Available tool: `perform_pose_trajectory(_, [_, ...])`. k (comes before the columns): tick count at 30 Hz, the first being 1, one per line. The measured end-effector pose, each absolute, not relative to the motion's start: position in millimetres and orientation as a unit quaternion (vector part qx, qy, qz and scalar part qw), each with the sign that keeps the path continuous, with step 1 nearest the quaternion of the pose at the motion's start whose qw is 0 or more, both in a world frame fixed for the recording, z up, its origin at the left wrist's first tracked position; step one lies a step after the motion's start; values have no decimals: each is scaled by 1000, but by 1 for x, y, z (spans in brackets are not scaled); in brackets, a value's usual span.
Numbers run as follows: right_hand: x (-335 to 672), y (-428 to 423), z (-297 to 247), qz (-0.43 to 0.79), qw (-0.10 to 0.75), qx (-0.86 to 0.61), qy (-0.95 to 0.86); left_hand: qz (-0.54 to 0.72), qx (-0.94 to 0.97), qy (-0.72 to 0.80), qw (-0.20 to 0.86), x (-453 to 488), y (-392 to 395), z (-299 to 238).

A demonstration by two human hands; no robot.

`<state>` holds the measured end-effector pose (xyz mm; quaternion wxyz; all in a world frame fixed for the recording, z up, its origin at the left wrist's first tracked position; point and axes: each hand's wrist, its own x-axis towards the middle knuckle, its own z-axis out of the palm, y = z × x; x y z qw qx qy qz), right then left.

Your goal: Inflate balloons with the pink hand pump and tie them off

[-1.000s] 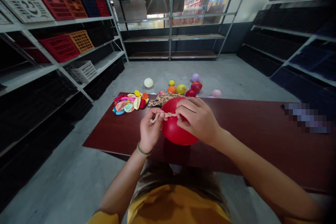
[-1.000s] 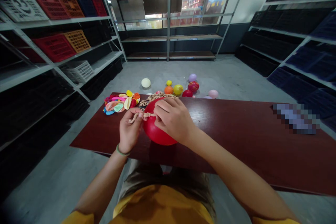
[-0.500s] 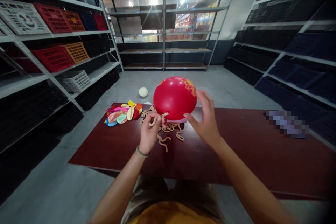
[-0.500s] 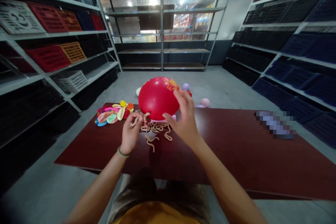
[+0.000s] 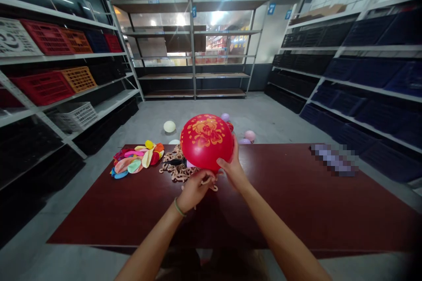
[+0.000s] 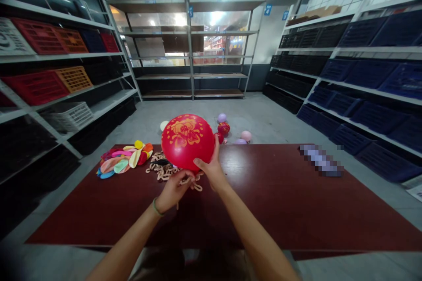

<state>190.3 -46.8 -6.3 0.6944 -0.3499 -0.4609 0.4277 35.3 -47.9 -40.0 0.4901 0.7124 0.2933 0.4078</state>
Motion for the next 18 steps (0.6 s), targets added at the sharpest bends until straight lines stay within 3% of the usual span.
perform_pose_trajectory(5, [195,-41,-4,385,724,-358,-447,399,733,311,455,42,-41,-46])
perform_pose_trajectory(11, [211,-15,-7,345,747,-390,-414,514,643,309,476,39,-15,-37])
perform_pose_trajectory(18, [235,64,-5,237,741,-434,-454,554,597,317,486,35,54,-19])
